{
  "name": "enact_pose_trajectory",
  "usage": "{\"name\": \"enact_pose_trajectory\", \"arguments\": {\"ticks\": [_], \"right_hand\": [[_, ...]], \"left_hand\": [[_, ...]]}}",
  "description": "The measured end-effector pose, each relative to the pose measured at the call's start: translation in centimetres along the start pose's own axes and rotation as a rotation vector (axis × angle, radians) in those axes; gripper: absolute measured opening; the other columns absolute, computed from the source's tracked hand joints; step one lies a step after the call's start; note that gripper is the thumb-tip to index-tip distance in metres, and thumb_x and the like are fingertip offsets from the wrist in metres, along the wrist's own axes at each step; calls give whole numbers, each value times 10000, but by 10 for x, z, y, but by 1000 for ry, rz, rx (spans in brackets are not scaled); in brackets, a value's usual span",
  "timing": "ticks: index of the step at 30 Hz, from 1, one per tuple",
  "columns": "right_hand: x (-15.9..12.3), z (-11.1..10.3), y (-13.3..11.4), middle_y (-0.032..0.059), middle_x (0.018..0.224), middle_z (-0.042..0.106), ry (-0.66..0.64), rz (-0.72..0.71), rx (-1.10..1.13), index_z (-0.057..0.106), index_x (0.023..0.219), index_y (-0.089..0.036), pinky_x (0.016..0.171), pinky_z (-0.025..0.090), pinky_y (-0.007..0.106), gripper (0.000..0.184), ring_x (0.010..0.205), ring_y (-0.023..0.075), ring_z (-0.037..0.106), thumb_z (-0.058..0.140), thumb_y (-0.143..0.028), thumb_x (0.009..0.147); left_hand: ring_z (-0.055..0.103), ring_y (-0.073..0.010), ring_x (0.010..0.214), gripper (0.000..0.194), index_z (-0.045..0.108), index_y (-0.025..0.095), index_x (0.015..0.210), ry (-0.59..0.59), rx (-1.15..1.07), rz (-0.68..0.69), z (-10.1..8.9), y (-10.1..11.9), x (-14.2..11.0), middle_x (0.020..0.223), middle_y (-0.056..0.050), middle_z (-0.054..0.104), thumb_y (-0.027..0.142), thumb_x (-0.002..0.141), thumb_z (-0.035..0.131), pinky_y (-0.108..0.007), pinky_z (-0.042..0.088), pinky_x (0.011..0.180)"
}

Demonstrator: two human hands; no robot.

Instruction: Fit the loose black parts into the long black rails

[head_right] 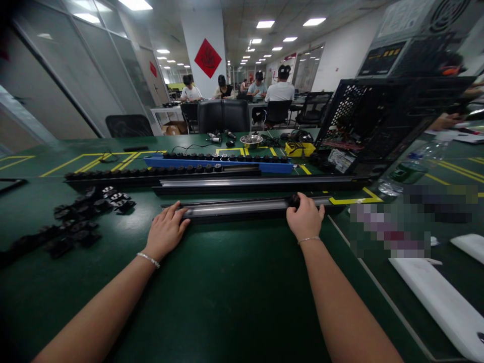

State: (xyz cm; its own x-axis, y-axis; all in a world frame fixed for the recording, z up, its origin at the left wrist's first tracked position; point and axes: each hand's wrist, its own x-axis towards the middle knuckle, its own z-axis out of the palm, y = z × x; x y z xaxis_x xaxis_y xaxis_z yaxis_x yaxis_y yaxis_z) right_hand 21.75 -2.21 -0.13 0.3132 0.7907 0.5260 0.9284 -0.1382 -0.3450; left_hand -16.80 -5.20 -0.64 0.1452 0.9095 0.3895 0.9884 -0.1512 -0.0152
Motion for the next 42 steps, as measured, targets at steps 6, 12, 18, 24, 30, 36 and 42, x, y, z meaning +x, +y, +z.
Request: {"name": "enact_pose_trajectory", "arguments": {"ticks": [6, 12, 18, 24, 30, 36, 42], "right_hand": [[-5, 2, -12, 142, 1103, 625, -31, -87, 55, 523, 1199, -130, 1009, 276, 533, 485, 1049, 275, 547, 414, -217, 735], [-9, 2, -21, 150, 1107, 631, -74, -136, 81, 526, 1201, -105, 990, 314, 489, 496, 1054, 270, 555, 418, -206, 727], [-17, 2, -40, 152, 1122, 627, -119, -207, 106, 521, 1219, -92, 1008, 304, 470, 508, 1061, 258, 555, 410, -185, 733], [-20, 4, -50, 152, 1142, 625, -153, -242, 122, 518, 1232, -80, 1035, 285, 479, 521, 1074, 256, 558, 411, -166, 729], [-24, 9, -59, 152, 1163, 622, -175, -279, 158, 515, 1233, -73, 1044, 287, 481, 529, 1089, 250, 560, 413, -148, 719], [-28, 13, -72, 157, 1215, 598, -188, -343, 181, 497, 1255, -84, 1052, 279, 497, 553, 1123, 255, 541, 416, -131, 710], [-30, 12, -82, 159, 1238, 585, -208, -355, 179, 497, 1258, -58, 1074, 262, 480, 568, 1169, 253, 508, 414, -119, 699]], "left_hand": [[409, -287, 1267, 447, 538, 230, 1242, 6, -6, -7, 1, 0, 0, 1427, -101, 424, 448, 892, 367, -442, 368, 989], [412, -296, 1259, 453, 538, 226, 1242, 15, -5, -8, 2, 0, 1, 1429, -99, 421, 451, 895, 354, -445, 366, 982], [413, -294, 1261, 458, 530, 222, 1250, 18, 21, -9, 2, 1, 1, 1427, -102, 424, 451, 899, 343, -440, 370, 976], [411, -301, 1263, 458, 538, 208, 1244, 31, 6, 0, 2, 0, 1, 1420, -111, 431, 442, 895, 357, -448, 376, 973], [427, -279, 1251, 438, 539, 215, 1234, 39, 70, -4, 3, 0, 3, 1412, -96, 445, 429, 902, 350, -429, 388, 972], [419, -277, 1261, 440, 533, 217, 1240, 29, 88, -19, 5, -1, 4, 1418, -89, 440, 429, 905, 342, -428, 381, 983], [337, -276, 1332, 441, 531, 214, 1246, 29, 31, -60, 7, -2, 5, 1420, -87, 439, 421, 897, 360, -440, 343, 1028]]}}
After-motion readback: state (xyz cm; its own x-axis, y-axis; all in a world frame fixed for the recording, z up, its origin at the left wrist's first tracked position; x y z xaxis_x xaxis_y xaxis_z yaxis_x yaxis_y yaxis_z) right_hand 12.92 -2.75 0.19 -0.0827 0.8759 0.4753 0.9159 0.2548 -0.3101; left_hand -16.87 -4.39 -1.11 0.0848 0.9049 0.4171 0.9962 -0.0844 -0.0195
